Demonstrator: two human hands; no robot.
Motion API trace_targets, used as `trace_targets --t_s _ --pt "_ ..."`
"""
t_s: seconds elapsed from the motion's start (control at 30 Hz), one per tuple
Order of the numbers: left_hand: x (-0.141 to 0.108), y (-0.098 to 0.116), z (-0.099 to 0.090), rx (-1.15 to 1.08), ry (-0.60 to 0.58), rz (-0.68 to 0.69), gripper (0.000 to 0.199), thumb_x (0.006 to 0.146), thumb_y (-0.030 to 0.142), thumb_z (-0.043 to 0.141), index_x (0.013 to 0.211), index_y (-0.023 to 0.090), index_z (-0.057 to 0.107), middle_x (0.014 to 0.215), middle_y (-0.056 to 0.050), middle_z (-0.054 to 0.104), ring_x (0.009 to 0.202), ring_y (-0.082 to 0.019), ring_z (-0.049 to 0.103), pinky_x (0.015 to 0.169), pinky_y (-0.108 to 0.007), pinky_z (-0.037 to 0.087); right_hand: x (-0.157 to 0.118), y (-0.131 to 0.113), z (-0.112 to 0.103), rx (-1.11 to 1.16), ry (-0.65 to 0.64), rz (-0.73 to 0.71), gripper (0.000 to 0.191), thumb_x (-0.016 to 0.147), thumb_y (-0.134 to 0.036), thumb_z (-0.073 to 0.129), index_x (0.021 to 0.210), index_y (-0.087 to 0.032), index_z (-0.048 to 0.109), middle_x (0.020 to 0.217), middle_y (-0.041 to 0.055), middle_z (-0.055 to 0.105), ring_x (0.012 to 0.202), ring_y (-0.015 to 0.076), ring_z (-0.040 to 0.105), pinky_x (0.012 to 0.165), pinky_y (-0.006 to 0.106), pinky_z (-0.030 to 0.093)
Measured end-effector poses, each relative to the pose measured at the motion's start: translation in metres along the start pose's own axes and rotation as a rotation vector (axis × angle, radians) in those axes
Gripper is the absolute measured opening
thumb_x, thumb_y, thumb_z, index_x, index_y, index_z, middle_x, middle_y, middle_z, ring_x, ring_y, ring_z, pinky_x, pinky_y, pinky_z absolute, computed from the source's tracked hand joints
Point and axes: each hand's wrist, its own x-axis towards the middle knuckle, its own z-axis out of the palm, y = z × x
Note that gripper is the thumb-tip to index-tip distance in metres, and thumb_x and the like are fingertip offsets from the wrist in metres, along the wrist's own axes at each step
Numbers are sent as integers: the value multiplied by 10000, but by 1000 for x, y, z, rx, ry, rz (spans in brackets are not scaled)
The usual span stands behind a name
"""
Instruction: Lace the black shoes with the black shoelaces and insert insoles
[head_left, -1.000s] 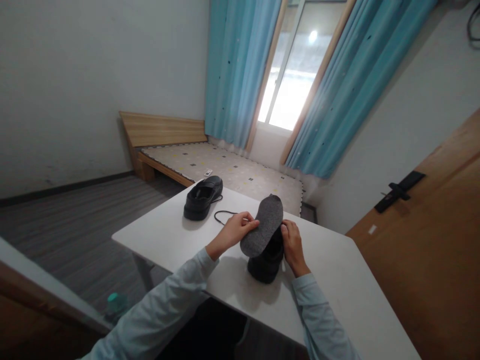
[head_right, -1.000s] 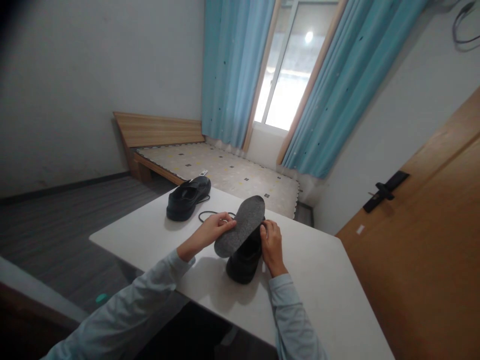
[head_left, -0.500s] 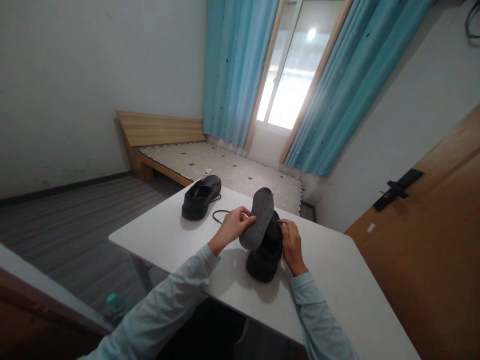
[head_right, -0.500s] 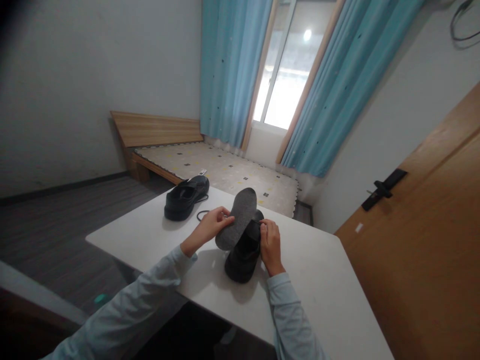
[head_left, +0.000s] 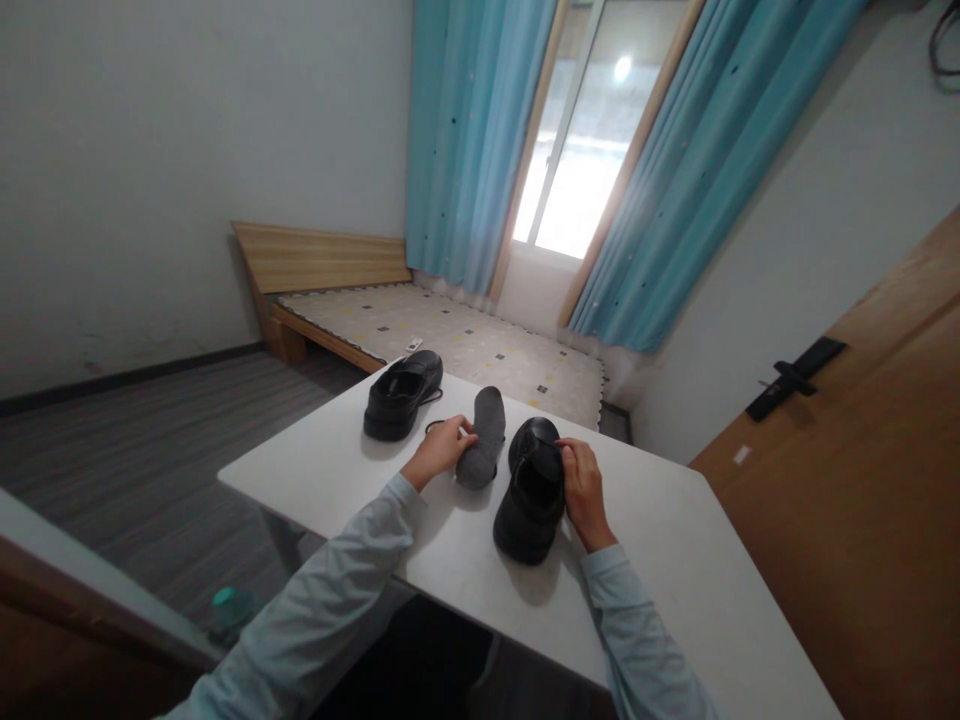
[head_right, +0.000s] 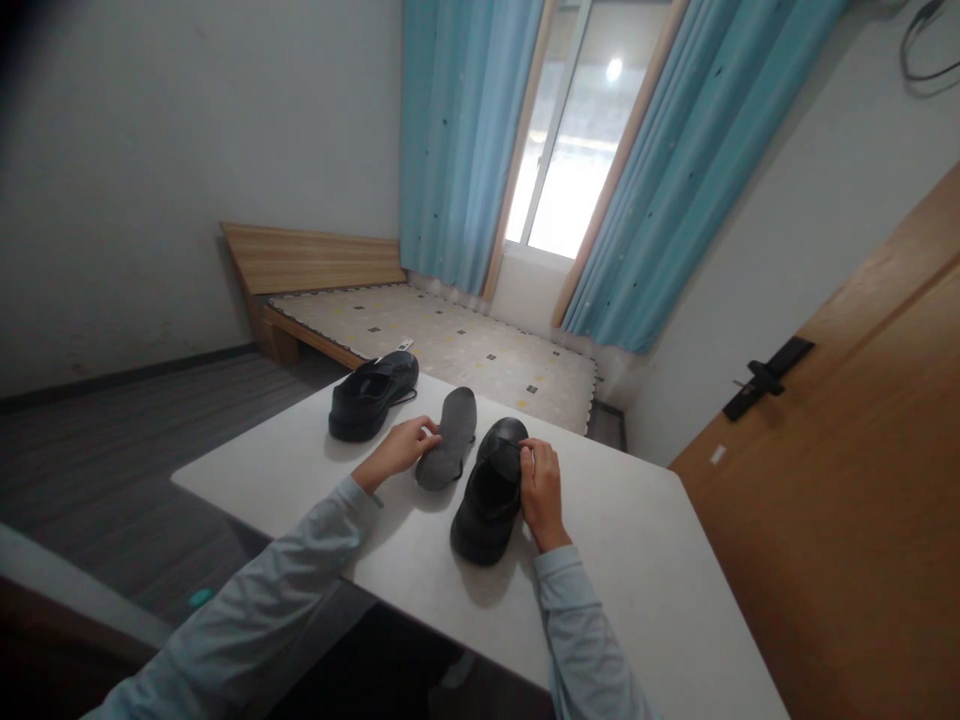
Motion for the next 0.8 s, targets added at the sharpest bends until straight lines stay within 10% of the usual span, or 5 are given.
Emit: trace_targets --t_s 0.43,0.6,0.8 --pt "-8 -1 5 477 53 65 460 808 335 592 1234 191 498 1170 -136 574 1079 -272 541 866 -350 438 0 -4 0 -6 -8 -4 301 936 -373 309 958 -202 556 960 80 587 948 222 513 887 416 395" --pt "-10 4 22 520 -177 393 472 818 433 577 1272 343 489 1426 -75 385 1288 -330 359 1000 -573 329 0 -5 1 -6 -4 -5 297 937 -364 310 956 -199 556 957 78 585 945 217 514 881 405 397" --pt "-4 -10 28 540 -263 339 357 881 321 475 1236 305 514 1416 -88 410 1331 -359 296 949 -754 209 1 -5 0 -12 -10 -5 299 938 -358 312 958 -189 558 960 82 585 943 220 512 882 401 390"
